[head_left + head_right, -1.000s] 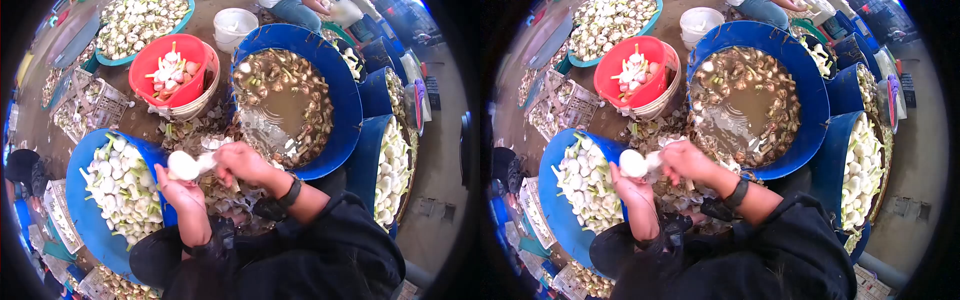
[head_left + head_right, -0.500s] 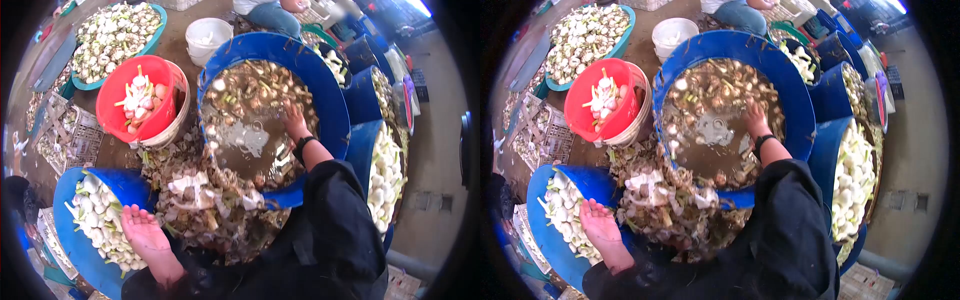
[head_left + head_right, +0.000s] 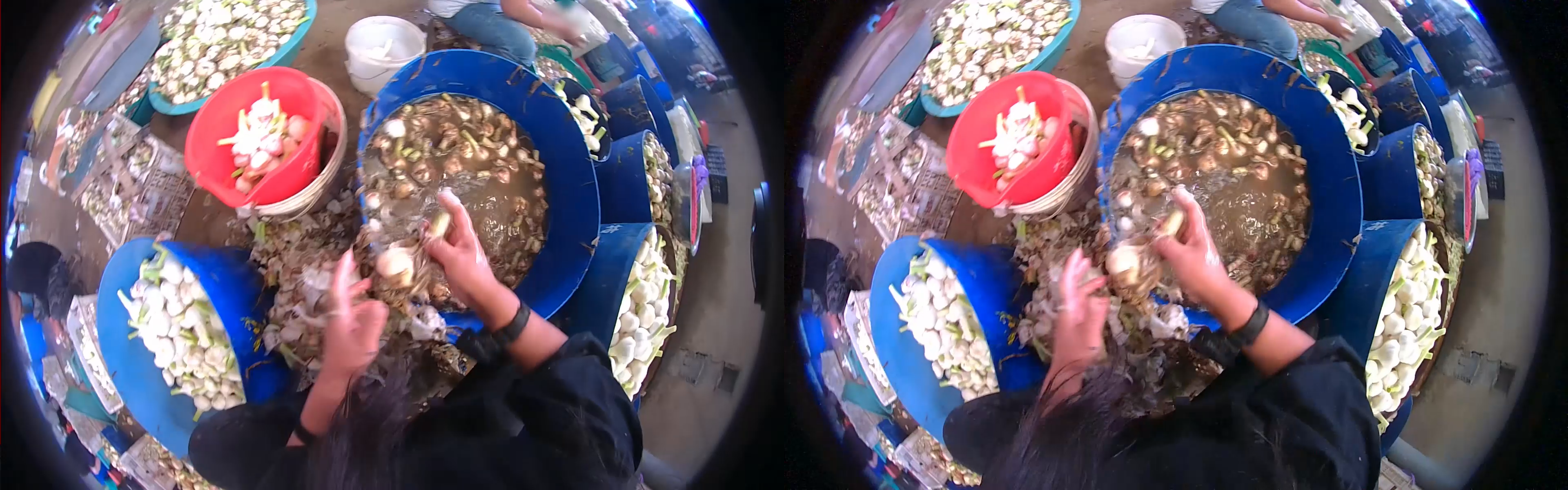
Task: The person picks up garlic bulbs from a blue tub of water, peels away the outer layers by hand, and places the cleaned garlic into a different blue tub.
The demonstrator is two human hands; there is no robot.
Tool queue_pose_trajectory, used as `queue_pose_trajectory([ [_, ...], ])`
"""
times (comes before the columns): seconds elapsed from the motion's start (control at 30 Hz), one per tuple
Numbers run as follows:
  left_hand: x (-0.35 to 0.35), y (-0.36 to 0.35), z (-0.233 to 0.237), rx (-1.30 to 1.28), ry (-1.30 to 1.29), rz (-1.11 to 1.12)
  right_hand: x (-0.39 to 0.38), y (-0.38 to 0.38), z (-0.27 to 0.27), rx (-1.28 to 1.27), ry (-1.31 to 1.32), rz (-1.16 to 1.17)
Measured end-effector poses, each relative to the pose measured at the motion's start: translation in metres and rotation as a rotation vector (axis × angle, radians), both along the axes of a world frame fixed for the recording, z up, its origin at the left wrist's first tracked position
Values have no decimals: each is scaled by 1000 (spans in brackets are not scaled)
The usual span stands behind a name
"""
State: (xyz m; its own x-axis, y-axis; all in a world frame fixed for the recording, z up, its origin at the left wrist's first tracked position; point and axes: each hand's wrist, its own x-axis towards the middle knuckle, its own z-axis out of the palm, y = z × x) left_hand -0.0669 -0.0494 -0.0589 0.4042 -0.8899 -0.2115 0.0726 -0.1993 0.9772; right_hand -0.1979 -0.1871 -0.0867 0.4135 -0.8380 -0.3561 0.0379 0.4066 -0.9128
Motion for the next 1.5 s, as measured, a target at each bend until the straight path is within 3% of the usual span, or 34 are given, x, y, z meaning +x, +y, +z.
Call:
queue_pose_trajectory([
  [0.07, -10, 5, 9, -124, 372, 89, 17, 34, 18, -294, 202, 124],
  [0.13, 6, 15, 20, 34, 506, 265, 30, 52, 40, -833, 316, 428],
  [0.17, 17, 22, -1, -79, 99, 280, 34, 57, 50, -1020, 398, 506],
  [0.2, 28, 25, 3, -133, 267, 239, 36, 62, 56, -1210, 485, 582],
  [0.3, 40, 39, 13, -138, 282, 196, 40, 76, 58, -1096, 389, 788],
  [0.4, 51, 43, 5, -62, 361, 109, 44, 83, 75, -1123, 531, 911],
  [0.47, 54, 43, 4, -80, 443, 116, 47, 89, 74, -1164, 544, 870],
  [0.53, 52, 44, -1, -60, 470, 114, 50, 95, 74, -1052, 691, 807],
  [0.6, 49, 45, -3, -60, 632, 122, 48, 87, 54, -809, 550, 632],
  [0.63, 47, 46, 1, -59, 632, 115, 44, 83, 36, -612, 554, 672],
  [0.67, 44, 46, 10, -79, 549, 52, 45, 81, 35, -415, 552, 706],
  [0.7, 44, 44, 16, -102, 465, -6, 43, 81, 36, -421, 551, 702],
  [0.77, 47, 44, 13, -137, 532, 16, 35, 87, 43, 171, 193, 536],
  [0.9, 53, 44, 14, -140, 494, -17, 32, 90, 76, -760, 601, 895],
  [1.03, 50, 45, 9, -100, 466, -58, 37, 99, 81, -939, 742, 914],
  [1.07, 49, 45, 7, -96, 483, -57, 35, 96, 72, -938, 744, 915],
  [1.13, 48, 46, 10, -116, 540, -52, 33, 89, 51, -499, 514, 760],
  [1.17, 48, 46, 12, -136, 593, -48, 32, 88, 48, -7, 315, 728],
  [1.2, 50, 45, 13, -137, 591, -46, 30, 88, 48, -9, 313, 730],
  [1.3, 51, 45, 15, -101, 521, -91, 26, 97, 64, -620, 323, 749],
  [1.33, 51, 45, 14, -99, 489, -118, 26, 99, 70, -617, 326, 749],
  [1.4, 51, 45, 14, -101, 459, -152, 26, 100, 78, -832, 601, 915],
  [1.5, 51, 46, 10, -86, 420, -190, 28, 97, 66, -702, 591, 871],
])
